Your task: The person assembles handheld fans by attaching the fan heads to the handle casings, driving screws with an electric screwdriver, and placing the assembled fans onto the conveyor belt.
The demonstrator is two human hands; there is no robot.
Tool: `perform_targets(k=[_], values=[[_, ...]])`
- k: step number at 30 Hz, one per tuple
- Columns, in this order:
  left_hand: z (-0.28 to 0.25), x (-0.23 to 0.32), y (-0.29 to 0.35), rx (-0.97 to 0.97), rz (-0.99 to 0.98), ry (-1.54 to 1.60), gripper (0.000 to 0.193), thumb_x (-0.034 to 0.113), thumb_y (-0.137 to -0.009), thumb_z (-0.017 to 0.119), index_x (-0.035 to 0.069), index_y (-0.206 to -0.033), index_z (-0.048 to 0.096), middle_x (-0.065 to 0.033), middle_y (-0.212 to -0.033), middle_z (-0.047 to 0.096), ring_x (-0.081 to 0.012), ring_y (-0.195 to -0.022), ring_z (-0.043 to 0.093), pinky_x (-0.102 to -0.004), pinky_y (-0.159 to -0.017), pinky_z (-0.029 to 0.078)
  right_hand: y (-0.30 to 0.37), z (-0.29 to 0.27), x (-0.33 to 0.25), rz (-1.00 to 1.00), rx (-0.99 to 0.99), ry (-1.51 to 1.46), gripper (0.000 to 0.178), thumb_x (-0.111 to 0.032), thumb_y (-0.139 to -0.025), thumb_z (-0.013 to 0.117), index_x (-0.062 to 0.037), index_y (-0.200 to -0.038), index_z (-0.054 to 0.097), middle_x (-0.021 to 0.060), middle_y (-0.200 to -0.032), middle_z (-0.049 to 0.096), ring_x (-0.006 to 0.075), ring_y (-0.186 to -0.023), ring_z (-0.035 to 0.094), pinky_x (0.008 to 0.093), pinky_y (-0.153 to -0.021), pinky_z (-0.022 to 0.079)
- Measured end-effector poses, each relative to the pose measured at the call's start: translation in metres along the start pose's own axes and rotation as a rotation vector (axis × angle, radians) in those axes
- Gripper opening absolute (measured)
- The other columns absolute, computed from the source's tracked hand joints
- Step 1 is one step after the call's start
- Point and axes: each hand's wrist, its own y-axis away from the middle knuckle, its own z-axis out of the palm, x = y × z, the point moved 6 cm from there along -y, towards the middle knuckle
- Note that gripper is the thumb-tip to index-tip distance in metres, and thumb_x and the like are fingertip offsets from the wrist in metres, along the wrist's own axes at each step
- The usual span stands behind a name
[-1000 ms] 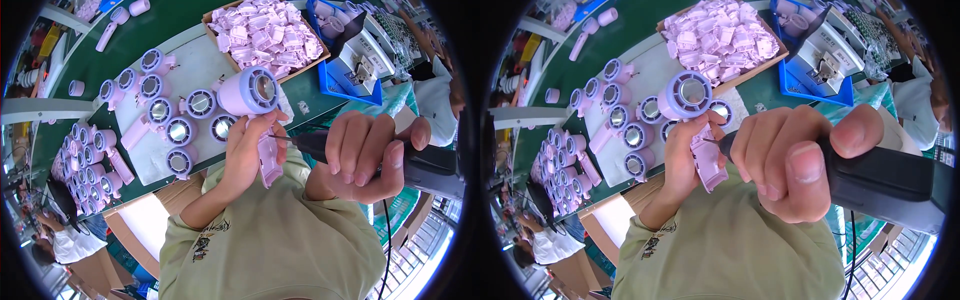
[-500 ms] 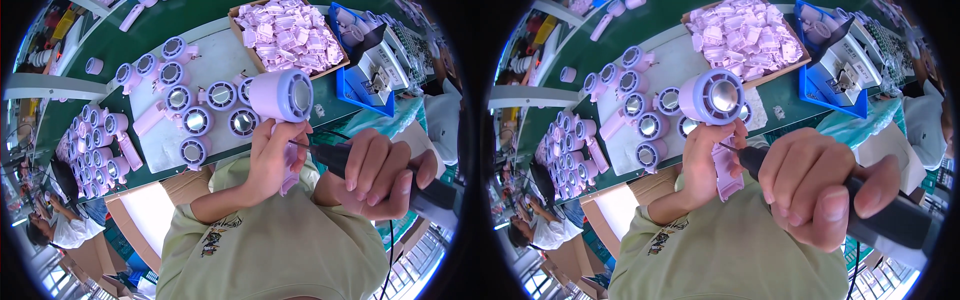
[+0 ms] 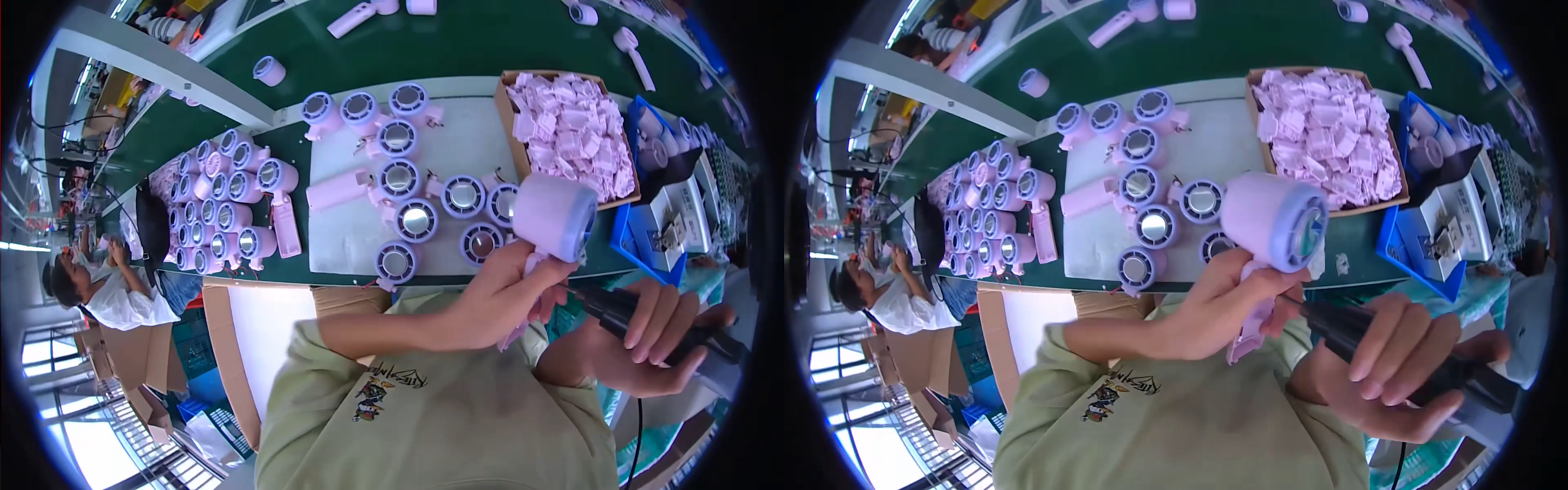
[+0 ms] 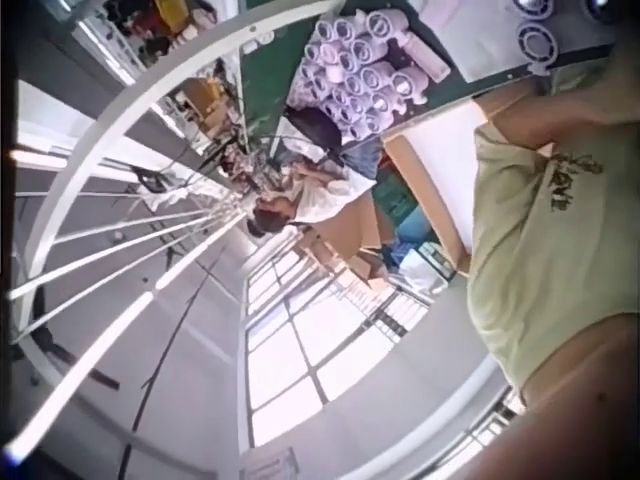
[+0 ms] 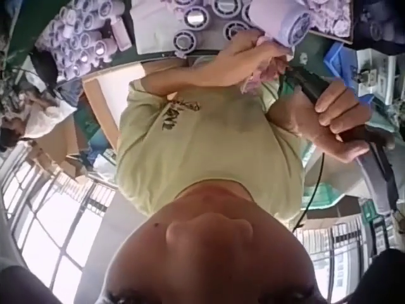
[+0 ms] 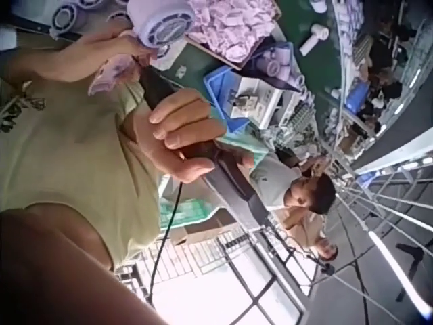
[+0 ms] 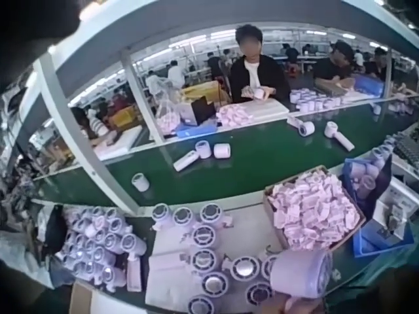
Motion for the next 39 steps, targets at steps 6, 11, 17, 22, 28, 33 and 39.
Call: perform_targets(k=[6, 11, 17, 22, 28, 33, 39], values=[[-0.075, 0.128, -0.091, 0.060, 0.254, -0.794, 0.041, 0.027, -0.082, 0.062, -0.005, -0.106, 0.053, -0.0097, -0.082, 0.066, -0.0128, -0.061, 0.063, -0.0256, -0.053, 0.051, -0.033, -0.048, -0.042, -0.145, 0.125, 0.275, 0.042, -0.011, -0.089, 0.054, 0.0056, -0.126, 0.042, 0.0009, -0.067, 0.042, 0.0077, -0.054, 0.040, 0.0224, -0.059, 0.037], [-0.117, 0.170, -0.245, 0.211, 0.541, -1.349, 0.047, 0.032, -0.080, 0.065, -0.006, -0.106, 0.055, -0.0172, -0.086, 0.067, -0.0281, -0.071, 0.067, -0.0372, -0.065, 0.054, -0.033, -0.087, -0.042, -0.160, 0.351, 0.807, 0.040, -0.008, -0.090, 0.053, 0.0064, -0.126, 0.042, 0.0048, -0.079, 0.051, 0.0119, -0.072, 0.051, 0.0269, -0.073, 0.042], [-0.127, 0.184, -0.203, 0.269, 1.053, -1.520, 0.036, 0.027, -0.086, 0.065, -0.003, -0.105, 0.060, -0.0191, -0.093, 0.065, -0.0320, -0.081, 0.064, -0.0373, -0.076, 0.051, -0.006, -0.062, -0.047, -0.669, 0.272, 1.516, 0.030, -0.002, -0.089, 0.055, 0.0036, -0.118, 0.048, 0.0098, -0.098, 0.056, 0.0203, -0.097, 0.053, 0.0351, -0.089, 0.042], [-0.135, 0.216, -0.024, -0.016, 0.436, -1.352, 0.023, 0.016, -0.082, 0.069, 0.000, -0.098, 0.064, -0.0128, -0.091, 0.067, -0.0236, -0.081, 0.063, -0.0316, -0.072, 0.051, 0.000, -0.016, 0.024, -0.380, -0.528, 1.591, 0.020, -0.001, -0.083, 0.063, 0.0014, -0.102, 0.055, 0.0158, -0.104, 0.057, 0.0279, -0.093, 0.053, 0.0395, -0.085, 0.042], [-0.206, 0.147, 0.040, 0.162, 0.326, -1.791, 0.039, 0.017, -0.076, 0.071, 0.000, -0.110, 0.060, -0.0177, -0.108, 0.061, -0.0335, -0.103, 0.057, -0.0393, -0.091, 0.044, -0.117, 0.032, 0.294, 0.108, -0.868, 1.457, 0.036, -0.032, -0.085, 0.064, -0.0040, -0.108, 0.060, 0.0156, -0.104, 0.062, 0.0302, -0.098, 0.060, 0.0399, -0.086, 0.047], [-0.213, 0.116, 0.030, 0.165, 0.324, -1.695, 0.045, 0.018, -0.075, 0.072, 0.001, -0.114, 0.058, -0.0167, -0.110, 0.059, -0.0337, -0.103, 0.056, -0.0392, -0.091, 0.045, -0.158, -0.070, 0.446, 0.575, -0.898, 2.079, 0.093, -0.073, -0.072, 0.058, -0.0142, -0.140, 0.037, 0.0273, -0.135, 0.040, 0.0426, -0.117, 0.051, 0.0476, -0.095, 0.045], [-0.229, 0.113, 0.055, 0.285, 0.360, -1.462, 0.044, 0.019, -0.073, 0.074, 0.003, -0.112, 0.059, -0.0154, -0.106, 0.058, -0.0327, -0.100, 0.057, -0.0385, -0.086, 0.047, -0.151, -0.088, 0.468, 0.470, -0.847, 2.044, 0.074, -0.054, -0.071, 0.072, -0.0142, -0.127, 0.047, 0.0276, -0.131, 0.044, 0.0425, -0.108, 0.057, 0.0476, -0.088, 0.050]])
